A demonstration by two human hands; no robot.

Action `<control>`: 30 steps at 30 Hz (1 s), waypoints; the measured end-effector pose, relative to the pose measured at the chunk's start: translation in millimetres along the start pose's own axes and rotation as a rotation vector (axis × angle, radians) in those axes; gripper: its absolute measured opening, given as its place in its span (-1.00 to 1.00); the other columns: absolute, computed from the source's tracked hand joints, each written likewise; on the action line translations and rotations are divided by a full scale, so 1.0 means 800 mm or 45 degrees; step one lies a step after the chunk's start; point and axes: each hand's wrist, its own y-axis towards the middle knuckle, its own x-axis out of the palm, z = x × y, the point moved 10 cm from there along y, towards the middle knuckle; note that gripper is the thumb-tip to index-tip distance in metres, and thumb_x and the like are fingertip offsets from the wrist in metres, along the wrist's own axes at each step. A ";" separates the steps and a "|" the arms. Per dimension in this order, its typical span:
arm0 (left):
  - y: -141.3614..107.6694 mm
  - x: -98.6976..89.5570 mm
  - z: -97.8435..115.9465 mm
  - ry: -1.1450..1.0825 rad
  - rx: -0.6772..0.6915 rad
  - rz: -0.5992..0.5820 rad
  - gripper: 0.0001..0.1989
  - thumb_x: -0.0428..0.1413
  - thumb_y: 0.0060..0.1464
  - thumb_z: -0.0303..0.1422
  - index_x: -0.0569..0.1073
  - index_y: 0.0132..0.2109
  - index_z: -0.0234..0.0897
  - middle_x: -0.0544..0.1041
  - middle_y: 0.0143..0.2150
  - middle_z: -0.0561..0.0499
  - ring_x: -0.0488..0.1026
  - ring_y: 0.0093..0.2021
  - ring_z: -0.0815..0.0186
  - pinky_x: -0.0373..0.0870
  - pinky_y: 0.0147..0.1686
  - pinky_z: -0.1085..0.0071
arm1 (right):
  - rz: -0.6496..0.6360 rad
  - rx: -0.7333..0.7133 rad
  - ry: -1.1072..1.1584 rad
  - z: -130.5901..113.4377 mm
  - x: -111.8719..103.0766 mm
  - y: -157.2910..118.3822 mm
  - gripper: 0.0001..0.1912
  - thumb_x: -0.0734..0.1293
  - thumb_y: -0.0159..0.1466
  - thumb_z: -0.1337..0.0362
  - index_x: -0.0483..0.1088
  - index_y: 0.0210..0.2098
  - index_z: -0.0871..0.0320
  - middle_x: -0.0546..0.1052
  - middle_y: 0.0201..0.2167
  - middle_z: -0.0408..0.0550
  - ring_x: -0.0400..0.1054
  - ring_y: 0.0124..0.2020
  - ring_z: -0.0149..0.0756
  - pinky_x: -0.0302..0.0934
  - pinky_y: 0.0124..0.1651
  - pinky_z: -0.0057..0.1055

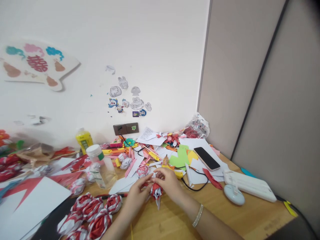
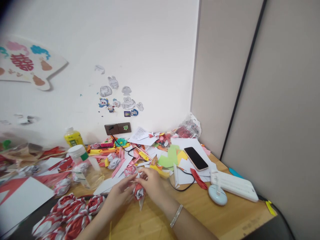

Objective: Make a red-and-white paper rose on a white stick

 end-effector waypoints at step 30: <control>-0.001 0.010 0.006 0.084 0.013 -0.199 -0.74 0.15 -0.15 -0.15 0.37 -0.50 -0.27 0.40 -0.55 0.07 0.31 -0.47 0.31 0.24 -0.44 0.43 | -0.440 0.197 0.344 0.019 0.032 -0.008 -0.82 0.42 0.02 0.26 0.36 -0.41 0.17 0.38 -0.52 -0.23 0.26 -0.49 -0.44 0.13 -0.42 -0.52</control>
